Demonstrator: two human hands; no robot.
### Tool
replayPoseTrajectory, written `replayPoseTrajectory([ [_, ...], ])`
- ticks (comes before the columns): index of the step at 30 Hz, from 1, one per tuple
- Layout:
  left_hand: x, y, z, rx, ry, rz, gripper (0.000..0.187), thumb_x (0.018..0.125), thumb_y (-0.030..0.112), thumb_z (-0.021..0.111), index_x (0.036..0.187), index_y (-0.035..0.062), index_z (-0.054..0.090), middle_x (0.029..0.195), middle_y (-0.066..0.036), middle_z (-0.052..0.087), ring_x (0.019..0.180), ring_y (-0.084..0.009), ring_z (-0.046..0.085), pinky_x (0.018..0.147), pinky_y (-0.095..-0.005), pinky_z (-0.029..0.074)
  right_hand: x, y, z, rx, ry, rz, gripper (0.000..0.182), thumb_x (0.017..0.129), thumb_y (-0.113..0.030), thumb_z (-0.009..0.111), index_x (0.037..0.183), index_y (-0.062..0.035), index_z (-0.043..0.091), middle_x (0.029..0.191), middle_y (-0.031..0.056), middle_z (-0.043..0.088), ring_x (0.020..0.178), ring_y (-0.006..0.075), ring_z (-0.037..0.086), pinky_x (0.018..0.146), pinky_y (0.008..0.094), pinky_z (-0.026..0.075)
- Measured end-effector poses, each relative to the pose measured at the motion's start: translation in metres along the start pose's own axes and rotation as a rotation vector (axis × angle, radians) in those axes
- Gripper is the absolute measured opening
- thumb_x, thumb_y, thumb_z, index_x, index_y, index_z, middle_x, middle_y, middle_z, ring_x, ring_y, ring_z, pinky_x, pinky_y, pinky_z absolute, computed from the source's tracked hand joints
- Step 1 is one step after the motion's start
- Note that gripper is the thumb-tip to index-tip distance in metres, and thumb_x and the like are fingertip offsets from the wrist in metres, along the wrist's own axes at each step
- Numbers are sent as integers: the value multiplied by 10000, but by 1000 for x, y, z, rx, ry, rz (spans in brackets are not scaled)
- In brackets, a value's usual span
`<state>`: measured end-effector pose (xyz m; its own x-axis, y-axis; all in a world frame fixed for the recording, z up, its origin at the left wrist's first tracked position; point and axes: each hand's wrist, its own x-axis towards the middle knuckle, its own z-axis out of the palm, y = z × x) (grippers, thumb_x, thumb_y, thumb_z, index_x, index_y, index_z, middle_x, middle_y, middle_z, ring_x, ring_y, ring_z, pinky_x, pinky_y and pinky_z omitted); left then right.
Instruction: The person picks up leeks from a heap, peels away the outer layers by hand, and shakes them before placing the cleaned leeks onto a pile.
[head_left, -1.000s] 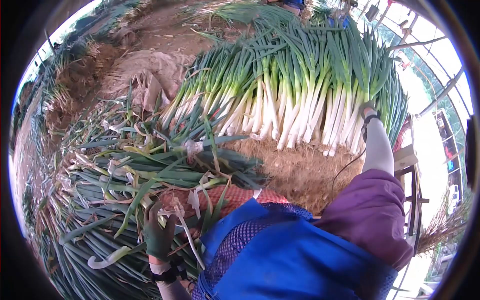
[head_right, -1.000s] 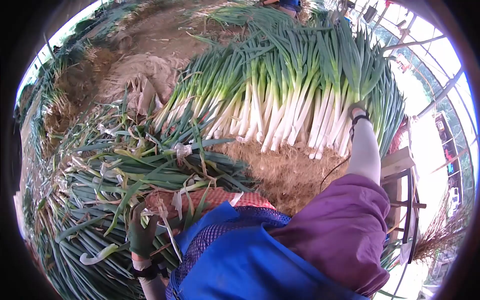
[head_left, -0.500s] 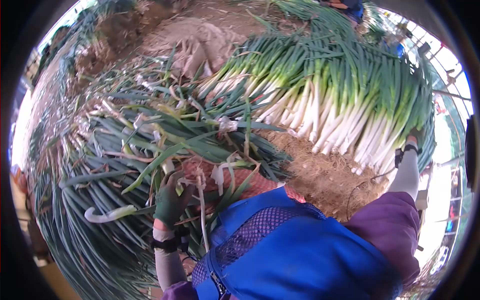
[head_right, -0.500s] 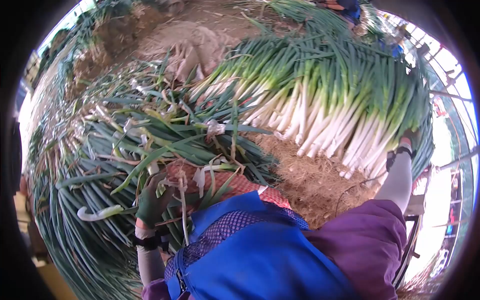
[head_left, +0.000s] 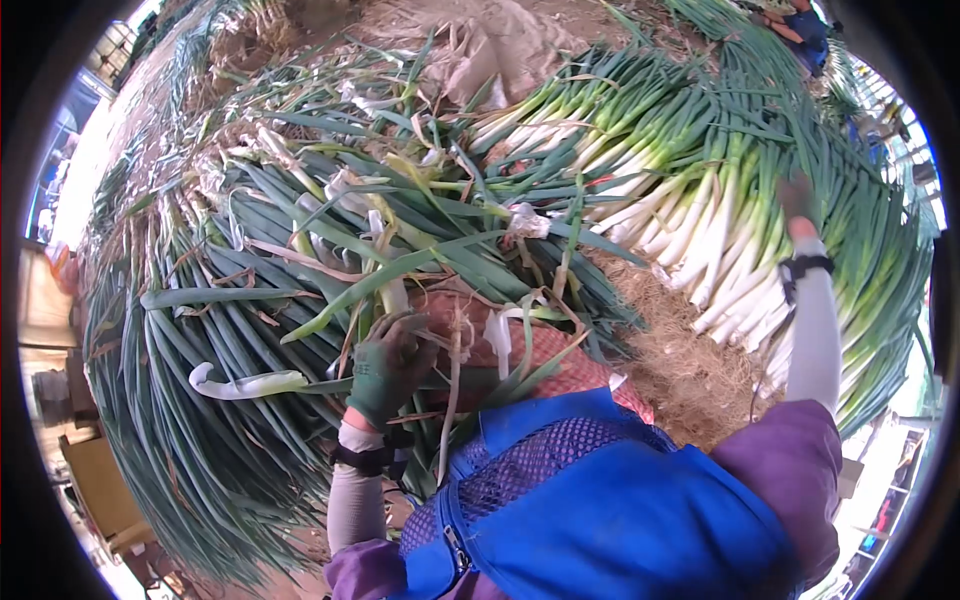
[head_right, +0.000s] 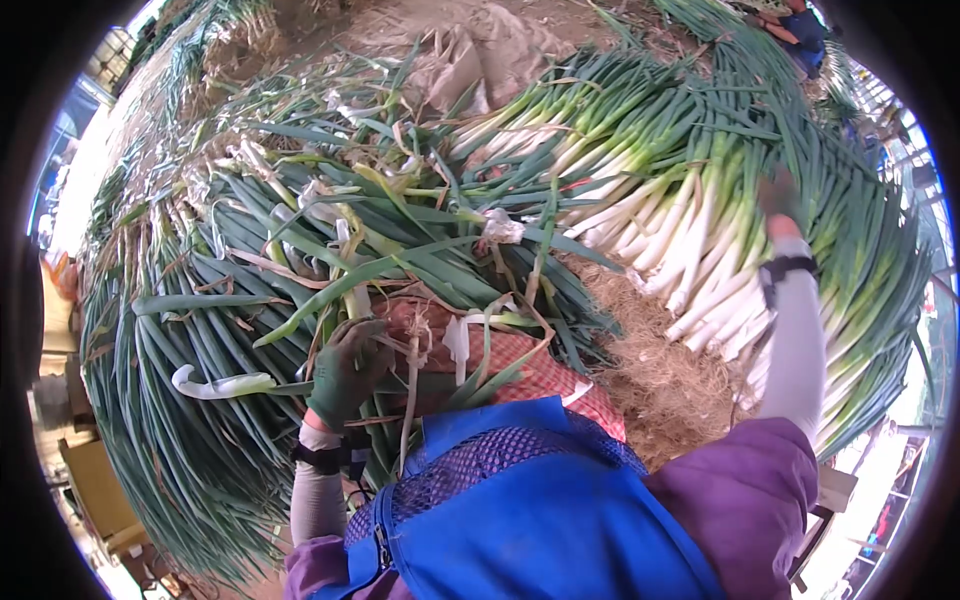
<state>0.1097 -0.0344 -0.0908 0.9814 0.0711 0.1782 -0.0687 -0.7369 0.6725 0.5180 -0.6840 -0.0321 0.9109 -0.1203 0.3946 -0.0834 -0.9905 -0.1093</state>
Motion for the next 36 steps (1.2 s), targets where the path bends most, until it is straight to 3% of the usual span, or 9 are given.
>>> replayPoseTrajectory([
  [2,-1,-8,6,69,34,31,341,747,136,704,1069,51,631,1056,-161,649,999,-353,620,861,-418,503,-25,-123,75,183,-101,-377,497,847,-287,635,1272,-49,539,1232,174,592,1120,330,571,943,394,451],
  [10,26,-11,-56,-81,25,-184,314,783,83,694,1089,45,637,1101,-152,641,1014,-323,630,873,-364,494,-171,-529,228,936,-1023,-727,358,901,-329,604,1112,-40,594,919,81,653,819,180,616,745,285,487],
  [11,37,-13,-63,-72,60,-193,306,785,81,692,1083,42,635,1104,-154,641,1051,-330,612,897,-385,485,-191,-562,229,997,-839,-763,478,852,-433,644,1128,-47,584,900,137,652,705,255,608,657,366,478],
  [13,58,-26,-73,85,118,-119,309,780,70,687,1082,40,632,1108,-158,638,1065,-340,601,909,-400,480,-209,-627,274,1572,-1643,-374,501,867,-383,643,1180,-6,538,960,115,655,757,249,607,674,350,478],
  [24,143,-92,-65,312,148,147,341,851,217,616,1173,107,604,1190,-101,618,1195,-336,507,1026,-457,362,-277,-660,222,1296,-1468,-1097,377,864,-243,615,1164,-21,558,1020,129,649,889,256,599,776,349,471],
  [29,164,-133,-65,611,-154,-203,407,930,397,447,1147,103,627,1147,-95,647,1173,-297,510,1059,-462,297,-298,-673,214,1337,-1577,-1299,332,863,-179,602,1156,-28,567,1047,135,646,949,259,595,823,348,468],
  [32,161,-147,-50,603,-256,-138,397,941,403,424,1112,124,649,1149,-60,653,1202,-282,486,1081,-444,269,-286,-673,214,1400,-1575,-1433,311,862,-141,595,1152,-32,572,1064,139,644,985,261,592,850,348,466],
  [35,156,-160,-43,508,-175,-102,461,925,465,424,1106,115,663,1125,-73,662,1227,-277,458,1146,-474,170,-256,-661,208,1463,-962,-1729,306,826,-76,582,1132,-74,606,1140,135,629,1070,266,576,939,360,439],
  [36,154,-165,-41,515,-196,-65,456,922,465,429,1117,125,662,1122,-71,663,1228,-279,457,1148,-477,168,-229,-638,187,1190,-1099,-1639,237,879,-55,524,1098,-69,613,1133,112,623,972,287,579,931,345,450],
])
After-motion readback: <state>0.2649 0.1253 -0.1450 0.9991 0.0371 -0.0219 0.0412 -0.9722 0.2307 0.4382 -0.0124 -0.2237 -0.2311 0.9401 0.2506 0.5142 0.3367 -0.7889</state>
